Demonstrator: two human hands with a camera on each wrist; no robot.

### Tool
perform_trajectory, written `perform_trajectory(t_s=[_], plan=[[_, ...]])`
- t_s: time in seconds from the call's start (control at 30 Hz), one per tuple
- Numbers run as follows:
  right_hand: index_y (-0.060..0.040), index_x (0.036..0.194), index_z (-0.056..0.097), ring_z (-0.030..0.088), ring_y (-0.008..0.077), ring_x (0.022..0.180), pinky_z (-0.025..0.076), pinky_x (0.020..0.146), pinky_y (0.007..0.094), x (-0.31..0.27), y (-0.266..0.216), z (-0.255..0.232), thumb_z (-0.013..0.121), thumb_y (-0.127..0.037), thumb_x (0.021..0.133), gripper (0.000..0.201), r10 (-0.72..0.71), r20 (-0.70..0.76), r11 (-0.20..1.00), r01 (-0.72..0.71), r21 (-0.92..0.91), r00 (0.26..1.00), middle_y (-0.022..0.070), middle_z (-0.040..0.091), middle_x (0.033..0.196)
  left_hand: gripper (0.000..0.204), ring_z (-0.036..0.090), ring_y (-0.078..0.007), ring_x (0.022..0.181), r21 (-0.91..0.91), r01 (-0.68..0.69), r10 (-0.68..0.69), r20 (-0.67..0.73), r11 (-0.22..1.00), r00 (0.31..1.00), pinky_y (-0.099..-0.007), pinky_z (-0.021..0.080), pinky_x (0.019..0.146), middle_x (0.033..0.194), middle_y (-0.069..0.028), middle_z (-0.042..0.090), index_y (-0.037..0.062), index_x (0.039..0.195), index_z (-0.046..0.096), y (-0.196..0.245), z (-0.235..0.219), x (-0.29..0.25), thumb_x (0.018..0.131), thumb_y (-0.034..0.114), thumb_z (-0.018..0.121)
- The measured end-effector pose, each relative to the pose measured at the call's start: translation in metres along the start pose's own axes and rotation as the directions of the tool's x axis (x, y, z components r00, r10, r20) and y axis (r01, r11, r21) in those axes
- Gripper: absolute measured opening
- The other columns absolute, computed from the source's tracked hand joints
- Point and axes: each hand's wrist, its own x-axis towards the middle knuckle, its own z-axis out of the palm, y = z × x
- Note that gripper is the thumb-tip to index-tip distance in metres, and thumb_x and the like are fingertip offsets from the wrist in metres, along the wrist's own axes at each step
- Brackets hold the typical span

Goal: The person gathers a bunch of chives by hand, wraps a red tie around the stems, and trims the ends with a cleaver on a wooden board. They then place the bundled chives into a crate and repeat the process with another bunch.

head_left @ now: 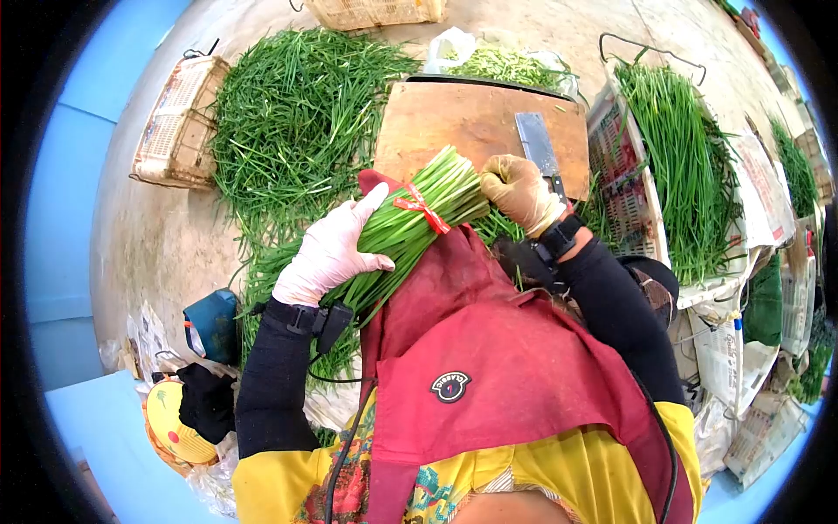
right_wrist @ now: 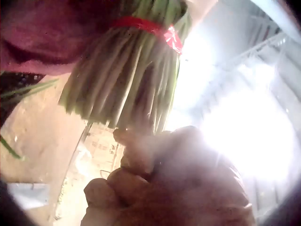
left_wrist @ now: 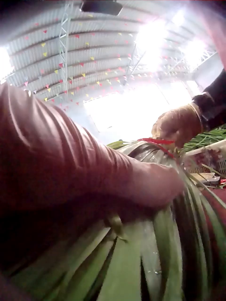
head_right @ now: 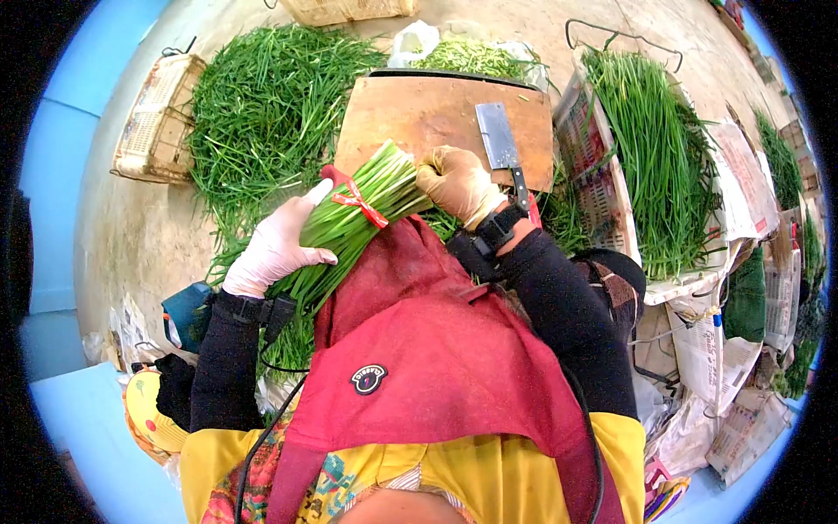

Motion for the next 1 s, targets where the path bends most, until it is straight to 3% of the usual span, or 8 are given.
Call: perform_trajectory(t_s=[0.1,0.23,0.37,0.5,0.7,0.87,0.93,1.0], plan=[[-0.0017,0.081,0.066,0.06,0.015,0.072,0.049,0.067,0.0301,0.0,0.015,0.02,0.056,-0.011,0.087,0.015,0.169,-0.18,0.846,-0.048,0.531,0.969,0.0051,0.065,0.077,0.106,0.059,-0.0352,0.106,0.015,-0.023,0.023,-0.006,1.0,1.0,-0.0413,0.049,0.09,0.111,-0.0176,0.059,0.0206,0.151,0.029,-0.001,0.0,0.002,0.063,0.032,0.087],[-0.0022,0.08,0.067,0.059,0.0153,0.07,0.048,0.071,0.027,-0.001,0.041,-0.028,0.052,0.003,0.083,0.017,0.359,-0.188,0.653,-0.102,0.75,0.914,0.0056,0.068,0.083,0.106,0.06,-0.0344,0.105,-0.018,0.022,-0.021,0.011,1.0,1.0,-0.0407,0.049,0.09,0.11,-0.0172,0.059,0.0209,0.15,0.031,0.0,-0.001,-0.003,0.062,0.033,0.088],[-0.0027,0.102,0.071,0.061,0.0188,0.087,0.05,0.079,0.0302,-0.017,0.042,-0.031,0.055,0.007,0.081,0.027,-0.124,-0.17,0.986,0.141,0.088,0.978,0.0091,0.065,0.093,0.107,0.06,-0.0344,0.105,0.014,0.017,-0.017,0.003,1.0,1.0,-0.0403,0.049,0.091,0.11,-0.0175,0.059,0.021,0.15,0.031,0.004,-0.004,-0.002,0.061,0.033,0.088],[-0.0077,0.119,0.066,0.061,0.025,0.089,0.049,0.08,0.0332,-0.026,-0.009,-0.018,0.063,-0.001,0.083,0.037,-0.28,-0.146,0.956,0.289,0.05,0.949,0.0123,0.062,0.098,0.108,0.059,-0.0354,0.107,0.0,0.017,-0.017,0.011,1.0,1.0,-0.0408,0.049,0.092,0.112,-0.0183,0.058,0.0197,0.15,0.032,0.005,-0.005,0.0,0.059,0.033,0.089],[-0.0116,0.103,0.071,0.063,0.0324,0.085,0.05,0.076,0.0405,-0.021,-0.021,-0.013,0.07,-0.012,0.08,0.023,-0.382,-0.125,0.908,0.346,-0.238,0.916,0.0106,0.065,0.085,0.109,0.058,-0.0375,0.11,-0.055,0.011,-0.009,0.036,0.998,0.999,-0.0413,0.047,0.095,0.117,-0.0217,0.058,0.0149,0.149,0.033,0.009,-0.011,0.001,0.059,0.035,0.09],[-0.0063,0.098,0.07,0.064,0.0247,0.08,0.051,0.072,0.0338,-0.018,-0.012,-0.012,0.069,-0.001,0.08,0.019,-0.421,-0.07,0.897,0.404,-0.177,0.904,0.0087,0.064,0.085,0.113,0.057,-0.0386,0.112,-0.049,0.008,-0.005,0.07,0.999,0.998,-0.0417,0.046,0.096,0.12,-0.0235,0.057,0.0119,0.149,0.031,0.01,-0.015,0.002,0.057,0.041,0.09],[-0.006,0.098,0.07,0.066,0.0257,0.083,0.052,0.075,0.0344,-0.014,0.002,-0.005,0.067,-0.009,0.085,0.015,-0.204,-0.028,0.951,0.205,0.233,0.979,0.0126,0.067,0.089,0.116,0.056,-0.0389,0.112,-0.04,-0.008,0.011,0.069,0.999,0.998,-0.0419,0.046,0.097,0.12,-0.0234,0.056,0.0116,0.15,0.028,0.008,-0.013,0.002,0.057,0.042,0.09],[-0.0022,0.098,0.069,0.066,0.0228,0.083,0.052,0.076,0.0332,-0.01,0.017,-0.002,0.065,-0.008,0.088,0.012,-0.139,-0.021,0.968,0.14,0.209,0.99,0.0141,0.068,0.09,0.118,0.056,-0.0396,0.112,-0.037,-0.014,0.016,0.053,0.999,0.998,-0.042,0.046,0.097,0.121,-0.0234,0.056,0.0126,0.151,0.026,0.007,-0.011,-0.001,0.057,0.043,0.089]])
